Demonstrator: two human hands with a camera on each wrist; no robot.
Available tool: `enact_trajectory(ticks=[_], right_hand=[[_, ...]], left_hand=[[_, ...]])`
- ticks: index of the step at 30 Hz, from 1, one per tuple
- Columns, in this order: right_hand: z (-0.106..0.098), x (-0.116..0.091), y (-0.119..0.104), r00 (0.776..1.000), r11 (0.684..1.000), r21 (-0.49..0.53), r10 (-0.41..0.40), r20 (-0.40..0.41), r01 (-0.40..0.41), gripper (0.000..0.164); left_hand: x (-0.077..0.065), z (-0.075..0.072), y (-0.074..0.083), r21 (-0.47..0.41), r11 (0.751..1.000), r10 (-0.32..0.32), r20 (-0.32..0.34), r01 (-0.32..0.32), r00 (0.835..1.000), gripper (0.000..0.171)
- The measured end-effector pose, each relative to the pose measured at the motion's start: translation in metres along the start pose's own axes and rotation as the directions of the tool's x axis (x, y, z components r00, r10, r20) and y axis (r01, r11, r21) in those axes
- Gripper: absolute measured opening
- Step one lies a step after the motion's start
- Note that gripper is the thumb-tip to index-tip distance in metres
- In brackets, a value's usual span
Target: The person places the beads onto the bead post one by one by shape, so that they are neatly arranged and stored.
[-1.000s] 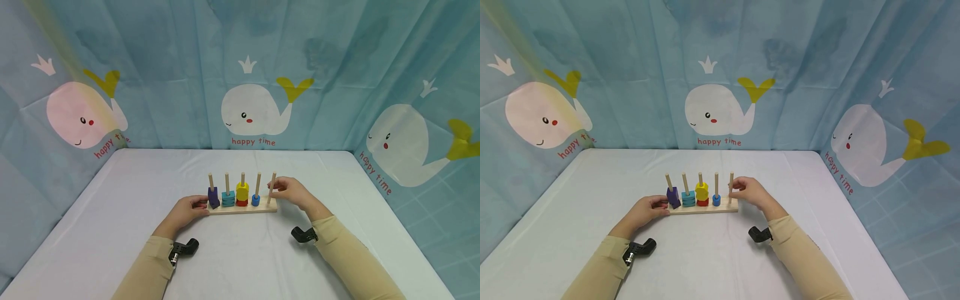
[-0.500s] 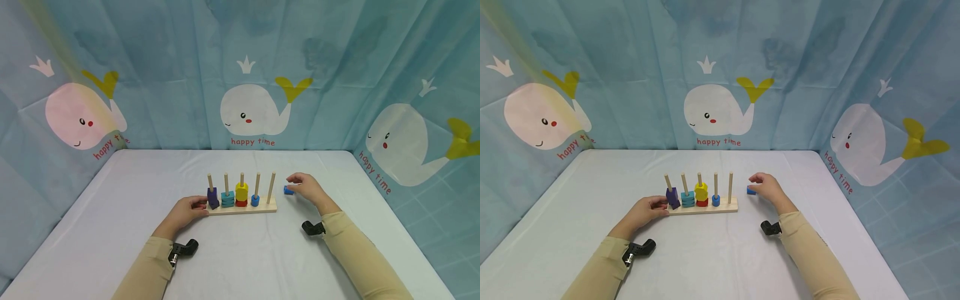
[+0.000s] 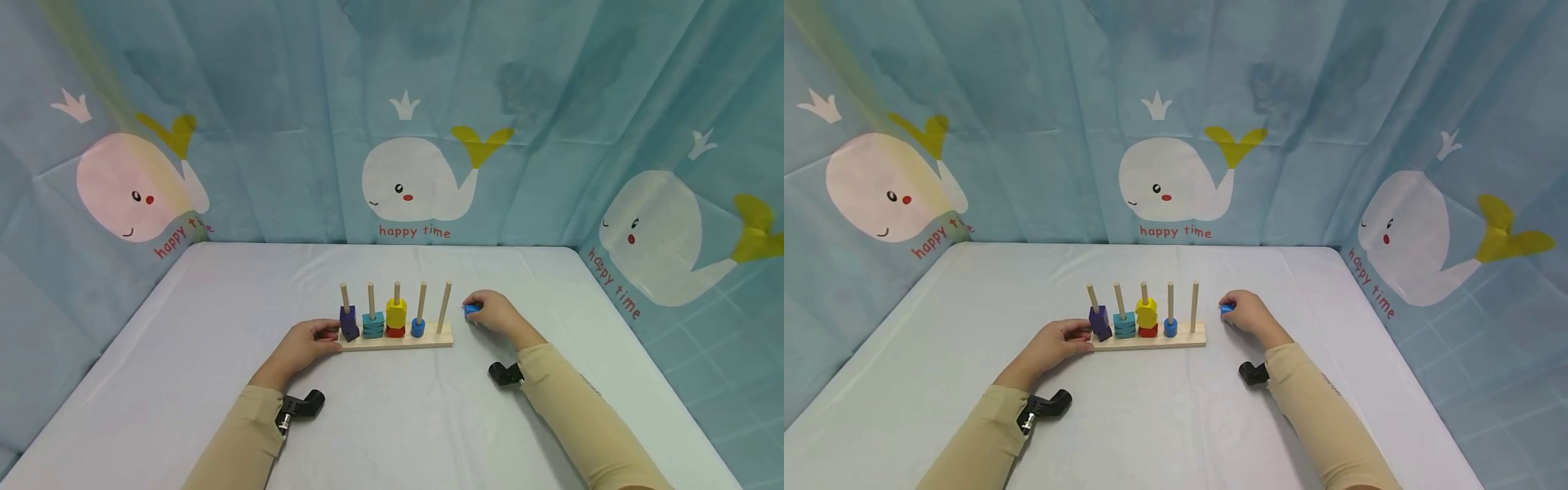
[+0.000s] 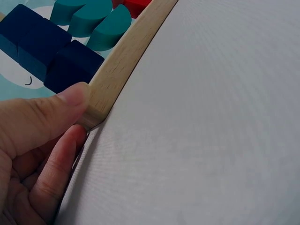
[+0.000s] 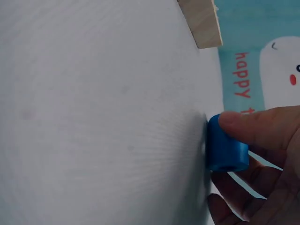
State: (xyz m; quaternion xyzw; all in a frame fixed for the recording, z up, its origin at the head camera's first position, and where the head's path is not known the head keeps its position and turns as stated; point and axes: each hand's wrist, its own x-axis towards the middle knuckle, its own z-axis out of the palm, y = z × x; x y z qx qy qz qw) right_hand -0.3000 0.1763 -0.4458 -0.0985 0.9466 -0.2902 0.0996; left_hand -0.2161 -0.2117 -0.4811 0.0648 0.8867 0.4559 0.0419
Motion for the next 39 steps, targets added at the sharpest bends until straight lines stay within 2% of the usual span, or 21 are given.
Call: enact_trajectory(ticks=[3,6,13,16,20,24,27,31,35,39], right_hand=[[-0.005,-0.001,-0.007,1.0,1.0,0.015,-0.007,-0.006,0.007,0.02],[-0.014,-0.005,-0.02,1.0,0.996,0.087,-0.008,-0.029,0.01,0.022],[-0.038,-0.015,-0.053,0.986,0.96,0.265,-0.048,-0.16,0.09,0.03],[-0.047,-0.021,-0.069,0.974,0.923,0.357,-0.068,-0.218,0.144,0.032],[-0.05,-0.029,-0.089,0.954,0.848,0.472,-0.115,-0.276,0.239,0.035],[-0.047,-0.036,-0.107,0.935,0.778,0.54,-0.172,-0.311,0.322,0.036],[-0.043,-0.04,-0.116,0.926,0.75,0.557,-0.205,-0.318,0.357,0.035],[-0.037,-0.044,-0.123,0.929,0.74,0.568,-0.229,-0.292,0.36,0.033],[-0.032,-0.047,-0.125,0.938,0.75,0.568,-0.223,-0.264,0.338,0.03],[-0.029,-0.048,-0.126,0.934,0.752,0.556,-0.248,-0.257,0.353,0.031]], left_hand=[[0.0,0.0,0.001,0.002,1.0,0.004,0.002,-0.004,1.0,0.05],[0.0,-0.001,0.003,0.0,1.0,0.006,0.003,-0.006,1.0,0.05],[0.001,0.0,0.003,0.008,1.0,0.004,-0.003,-0.004,1.0,0.05],[0.001,0.0,0.002,0.013,1.0,-0.003,-0.007,0.003,1.0,0.05],[0.001,0.0,0.003,0.016,1.0,-0.014,-0.006,0.014,1.0,0.05],[0.002,-0.001,0.003,0.011,1.0,-0.019,-0.008,0.019,1.0,0.05],[0.002,-0.001,0.002,0.01,1.0,-0.022,-0.01,0.022,1.0,0.05],[0.002,0.0,0.0,0.019,1.0,-0.023,-0.003,0.023,1.0,0.05],[0.001,0.0,-0.001,0.014,1.0,-0.021,0.013,0.021,1.0,0.05],[0.0,0.0,0.0,0.015,1.0,-0.011,0.004,0.01,1.0,0.05]])
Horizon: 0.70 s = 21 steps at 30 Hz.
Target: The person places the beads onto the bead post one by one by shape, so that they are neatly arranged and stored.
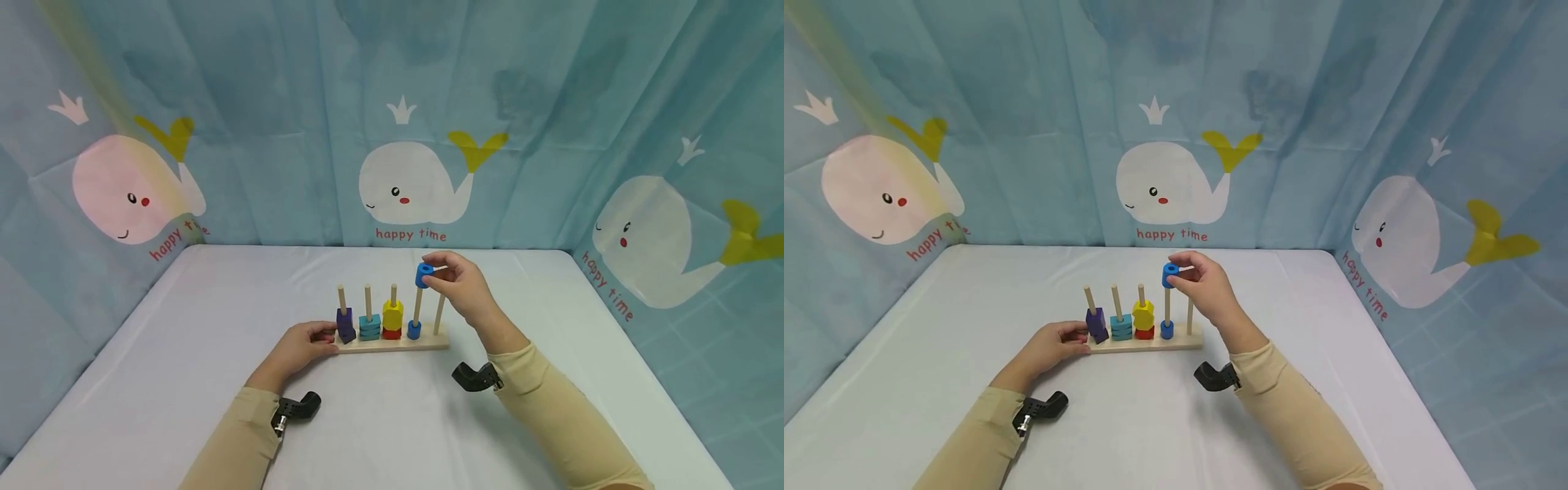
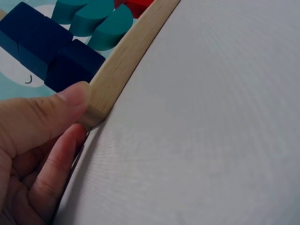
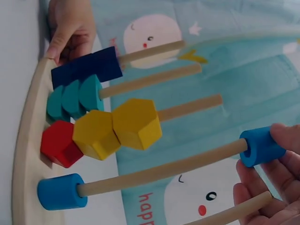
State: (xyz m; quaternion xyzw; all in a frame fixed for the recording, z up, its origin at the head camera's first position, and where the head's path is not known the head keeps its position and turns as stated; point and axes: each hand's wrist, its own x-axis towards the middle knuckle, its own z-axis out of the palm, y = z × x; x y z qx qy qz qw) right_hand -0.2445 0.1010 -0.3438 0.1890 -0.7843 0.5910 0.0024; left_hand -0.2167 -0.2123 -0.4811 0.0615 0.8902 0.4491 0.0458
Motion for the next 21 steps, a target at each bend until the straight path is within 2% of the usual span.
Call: enact_trajectory(ticks=[4,9,17,21], right_hand=[[0.003,-0.001,0.002,1.0,1.0,-0.016,0.003,0.01,-0.003,0.032],[0.006,-0.003,0.007,0.999,0.998,-0.022,0.052,0.009,-0.052,0.034],[0.012,-0.005,0.021,0.993,0.993,0.038,0.111,0.039,-0.112,0.054],[0.013,-0.004,0.027,0.99,0.99,0.034,0.135,0.045,-0.137,0.057]], left_hand=[[0.0,-0.002,0.001,0.002,1.0,0.005,-0.005,-0.005,1.0,0.049],[0.0,-0.001,0.002,0.007,1.0,-0.005,-0.001,0.005,1.0,0.05],[-0.002,0.001,0.0,0.002,1.0,-0.017,-0.002,0.017,1.0,0.051],[-0.001,0.0,-0.001,0.01,1.0,-0.01,-0.011,0.011,1.0,0.05]])
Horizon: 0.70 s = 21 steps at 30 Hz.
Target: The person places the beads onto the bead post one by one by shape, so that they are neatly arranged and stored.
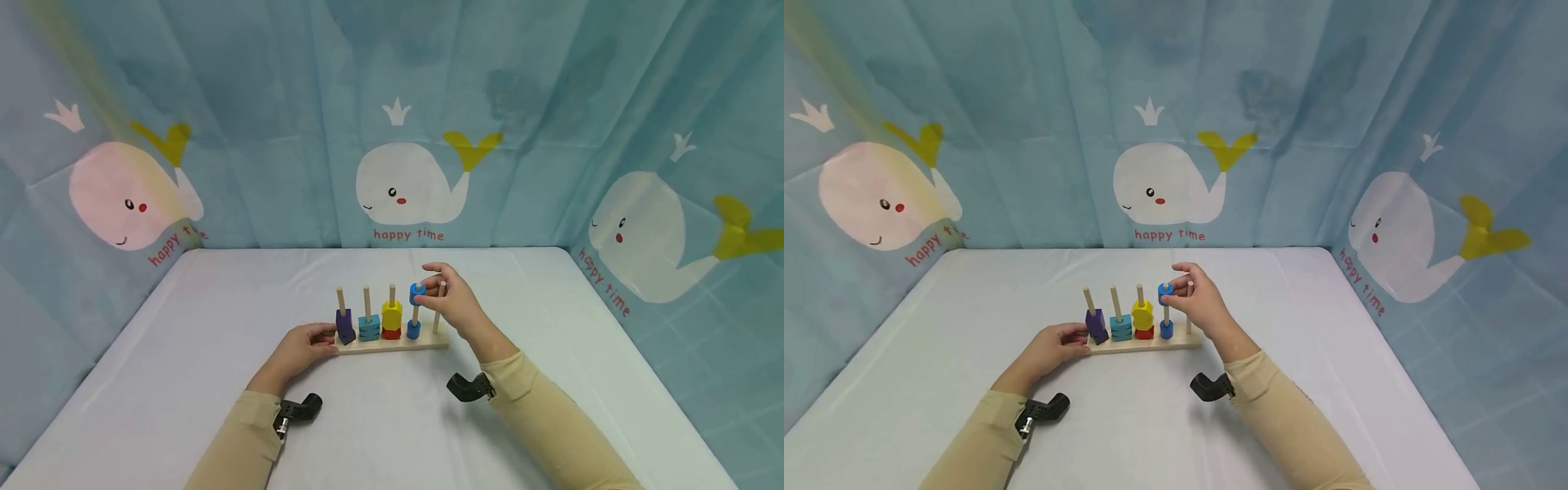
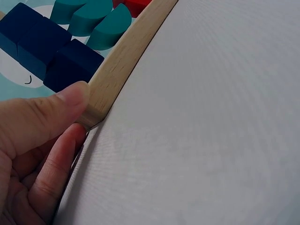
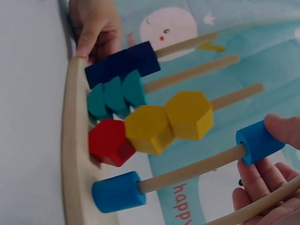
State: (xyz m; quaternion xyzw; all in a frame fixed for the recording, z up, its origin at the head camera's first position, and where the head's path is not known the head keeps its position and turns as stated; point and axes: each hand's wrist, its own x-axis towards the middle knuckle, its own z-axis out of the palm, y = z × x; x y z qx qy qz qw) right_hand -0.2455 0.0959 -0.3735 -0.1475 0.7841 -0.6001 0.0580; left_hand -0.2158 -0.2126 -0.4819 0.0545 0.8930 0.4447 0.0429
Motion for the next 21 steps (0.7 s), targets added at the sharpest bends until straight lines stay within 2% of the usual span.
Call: enact_trajectory(ticks=[7,14,21], right_hand=[[0.003,0.001,0.013,0.996,0.996,-0.032,0.088,-0.004,-0.088,0.045],[0.006,0.004,0.027,0.988,0.984,-0.097,0.151,-0.018,-0.152,0.027],[0.012,0.003,0.049,0.984,0.981,-0.083,0.177,-0.009,-0.177,0.024]], left_hand=[[-0.001,0.0,-0.001,0.022,1.0,0.003,0.008,-0.003,1.0,0.051],[0.003,-0.001,-0.002,-0.007,1.0,0.016,-0.001,-0.016,1.0,0.052],[0.001,0.001,-0.004,-0.008,1.0,0.008,-0.003,-0.008,1.0,0.052]])
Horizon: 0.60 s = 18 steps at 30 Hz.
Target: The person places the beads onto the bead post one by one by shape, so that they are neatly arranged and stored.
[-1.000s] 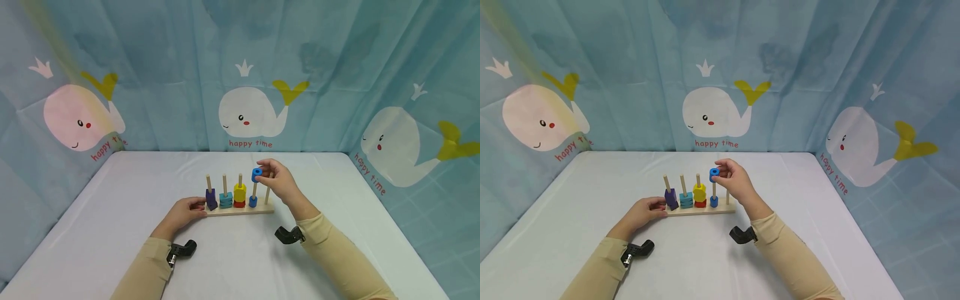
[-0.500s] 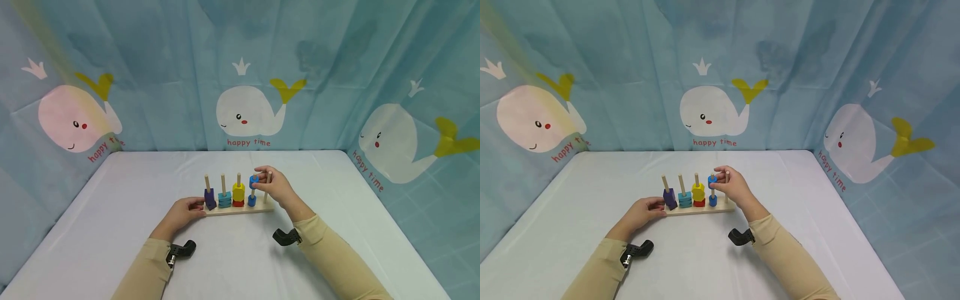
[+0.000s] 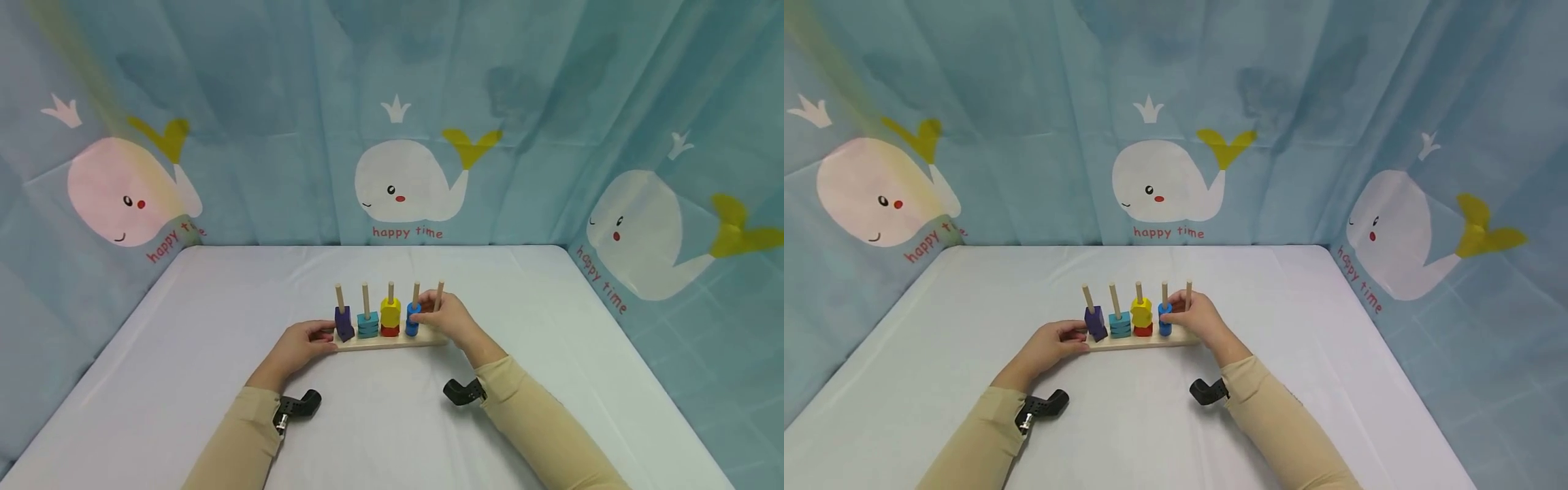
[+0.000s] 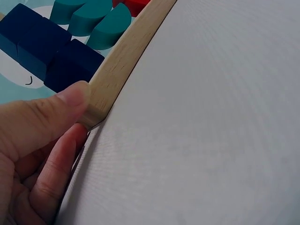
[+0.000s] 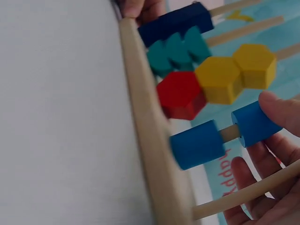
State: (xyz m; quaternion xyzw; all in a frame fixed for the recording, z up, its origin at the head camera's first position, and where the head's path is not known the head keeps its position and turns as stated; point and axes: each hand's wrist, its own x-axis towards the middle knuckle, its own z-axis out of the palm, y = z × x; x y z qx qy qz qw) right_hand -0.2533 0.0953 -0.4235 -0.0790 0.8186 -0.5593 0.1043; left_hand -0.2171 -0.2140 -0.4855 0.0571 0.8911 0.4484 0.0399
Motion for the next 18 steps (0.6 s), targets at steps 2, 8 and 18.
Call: enact_trajectory(ticks=[2,8,18], right_hand=[[0.003,-0.001,0.005,1.0,1.0,0.003,0.008,-0.007,-0.008,0.024],[0.007,-0.001,0.014,1.0,1.0,0.0,0.001,-0.012,-0.001,0.023],[-0.026,0.008,0.009,0.988,0.978,-0.207,0.0,0.152,0.032,0.061]], left_hand=[[-0.001,0.001,-0.001,-0.001,1.0,-0.008,0.0,0.008,1.0,0.051],[-0.001,0.0,0.001,0.01,1.0,0.003,0.008,-0.003,1.0,0.052],[0.007,-0.005,0.004,-0.012,1.0,0.018,0.017,-0.017,1.0,0.053]])
